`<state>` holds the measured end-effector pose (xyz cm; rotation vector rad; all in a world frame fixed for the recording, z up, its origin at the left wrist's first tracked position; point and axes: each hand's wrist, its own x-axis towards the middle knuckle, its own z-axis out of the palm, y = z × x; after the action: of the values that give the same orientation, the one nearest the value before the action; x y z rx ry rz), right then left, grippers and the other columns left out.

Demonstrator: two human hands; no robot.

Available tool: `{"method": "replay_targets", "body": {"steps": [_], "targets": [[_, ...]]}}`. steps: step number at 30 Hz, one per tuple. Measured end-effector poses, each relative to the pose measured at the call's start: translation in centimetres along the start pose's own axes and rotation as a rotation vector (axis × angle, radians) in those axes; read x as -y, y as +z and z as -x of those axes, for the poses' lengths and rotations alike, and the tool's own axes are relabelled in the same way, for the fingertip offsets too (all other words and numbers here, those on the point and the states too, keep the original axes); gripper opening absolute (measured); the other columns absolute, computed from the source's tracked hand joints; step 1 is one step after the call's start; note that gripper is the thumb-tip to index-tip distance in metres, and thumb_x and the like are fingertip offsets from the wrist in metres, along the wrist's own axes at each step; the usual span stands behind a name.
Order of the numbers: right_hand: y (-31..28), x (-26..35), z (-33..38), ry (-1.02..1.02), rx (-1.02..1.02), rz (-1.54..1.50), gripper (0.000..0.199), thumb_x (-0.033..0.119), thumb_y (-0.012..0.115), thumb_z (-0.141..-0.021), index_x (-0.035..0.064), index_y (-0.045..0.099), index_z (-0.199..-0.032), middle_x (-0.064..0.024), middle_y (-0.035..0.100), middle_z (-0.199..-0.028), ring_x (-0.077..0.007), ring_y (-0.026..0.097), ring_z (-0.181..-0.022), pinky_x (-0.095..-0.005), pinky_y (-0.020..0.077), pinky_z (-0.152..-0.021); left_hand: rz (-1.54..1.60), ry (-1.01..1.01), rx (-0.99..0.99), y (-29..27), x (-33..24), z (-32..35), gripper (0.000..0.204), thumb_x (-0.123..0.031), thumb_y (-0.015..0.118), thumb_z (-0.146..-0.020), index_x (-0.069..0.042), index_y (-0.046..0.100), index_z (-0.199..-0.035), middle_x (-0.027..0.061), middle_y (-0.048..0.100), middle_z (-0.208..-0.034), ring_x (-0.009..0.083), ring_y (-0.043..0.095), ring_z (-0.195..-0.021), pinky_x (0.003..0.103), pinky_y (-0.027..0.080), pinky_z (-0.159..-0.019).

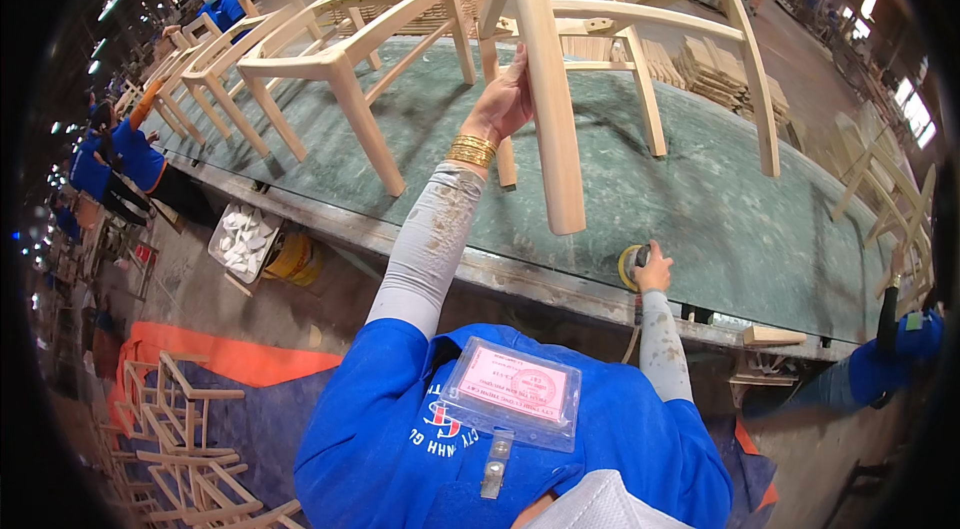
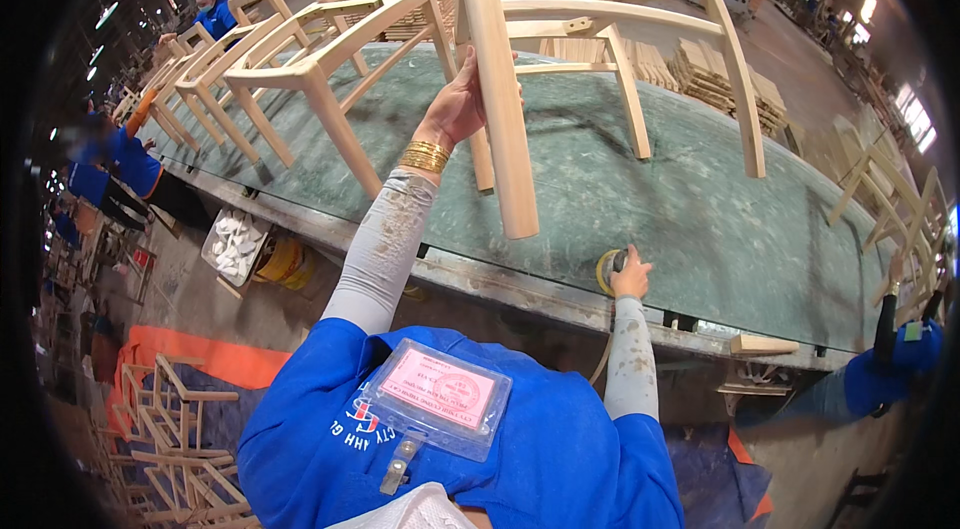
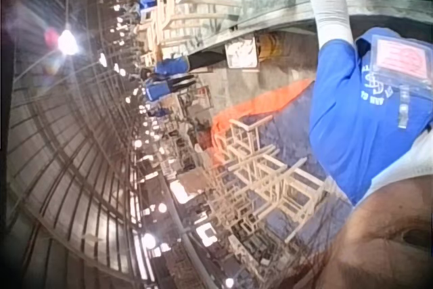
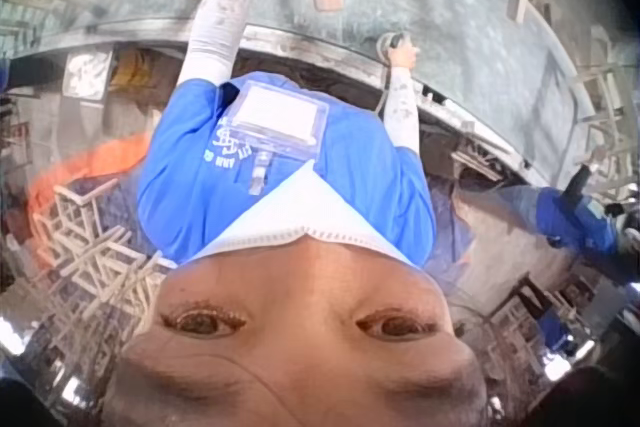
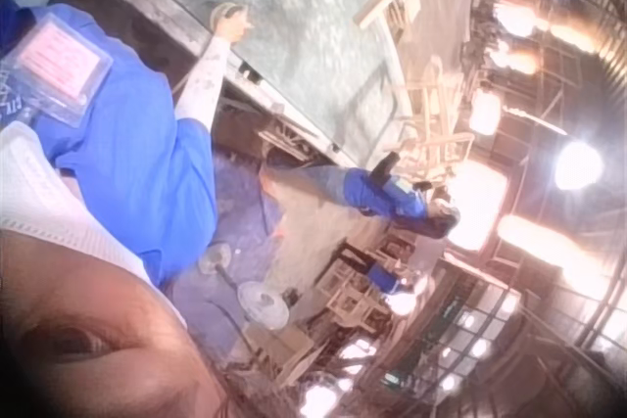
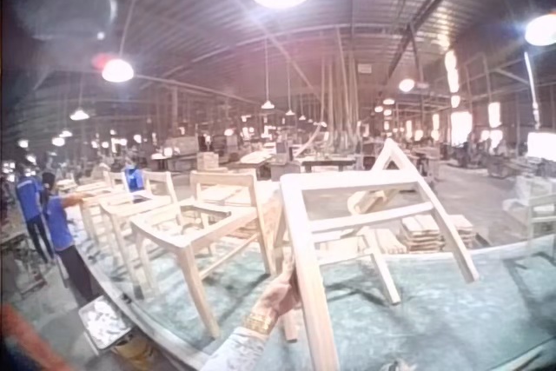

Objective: The person uses a handheld orbital sander to smooth the surfaces of wooden chair frames on a workbench. They reposition the chair multiple times to access different legs and rails, then move the finished chair aside and bring a new one into position.

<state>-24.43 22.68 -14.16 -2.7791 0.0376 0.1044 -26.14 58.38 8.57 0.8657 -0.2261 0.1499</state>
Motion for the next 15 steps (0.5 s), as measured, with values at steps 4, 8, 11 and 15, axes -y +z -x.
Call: {"method": "replay_targets", "body": {"steps": [4,8,11,15], "targets": [[-0.5,0.0,-0.1,0.039,0.060,0.005,0.077,0.018,0.073,-0.067,0.0305,0.038,-0.134,-0.0207,0.047,-0.119,-0.0406,0.058,-0.097,-0.0443,0.0486,-0.085,0.060,-0.005,-0.017,0.3,0.3,-0.3,0.058,-0.050,0.032,-0.095,-0.003,0.048,-0.126,0.0155,0.062,-0.097,0.0269,0.063,-0.087,0.041,0.054,-0.079],[-0.9,0.5,-0.5,0.053,0.114,0.014,0.072,0.030,0.070,-0.071,0.0285,0.038,-0.135,-0.0198,0.046,-0.125,-0.0411,0.055,-0.104,-0.0454,0.0459,-0.089,0.012,-0.004,0.017,-0.2,0.0,0.0,0.057,-0.049,0.034,-0.095,-0.004,0.048,-0.125,0.0132,0.062,-0.101,0.0262,0.063,-0.088,0.040,0.054,-0.079],[-0.7,2.1,-0.8,0.090,-0.062,0.045,0.061,0.045,0.059,-0.079,0.0265,0.042,-0.134,-0.0177,0.044,-0.130,-0.0427,0.054,-0.105,-0.0453,0.0416,-0.094,0.086,0.000,-0.023,0.1,0.2,-0.2,0.056,-0.049,0.033,-0.096,-0.004,0.048,-0.125,0.0127,0.062,-0.103,0.0265,0.064,-0.087,0.042,0.054,-0.080],[-3.3,2.4,-3.5,-0.210,-0.123,-0.580,0.050,0.046,0.037,-0.094,0.0085,0.061,-0.116,-0.0182,0.058,-0.119,-0.0390,0.054,-0.107,-0.0383,0.0376,-0.096,0.054,-0.035,0.061,0.4,0.4,-0.8,0.056,-0.048,0.032,-0.096,-0.004,0.048,-0.126,0.0103,0.061,-0.106,0.0273,0.060,-0.098,0.044,0.050,-0.089]]}}
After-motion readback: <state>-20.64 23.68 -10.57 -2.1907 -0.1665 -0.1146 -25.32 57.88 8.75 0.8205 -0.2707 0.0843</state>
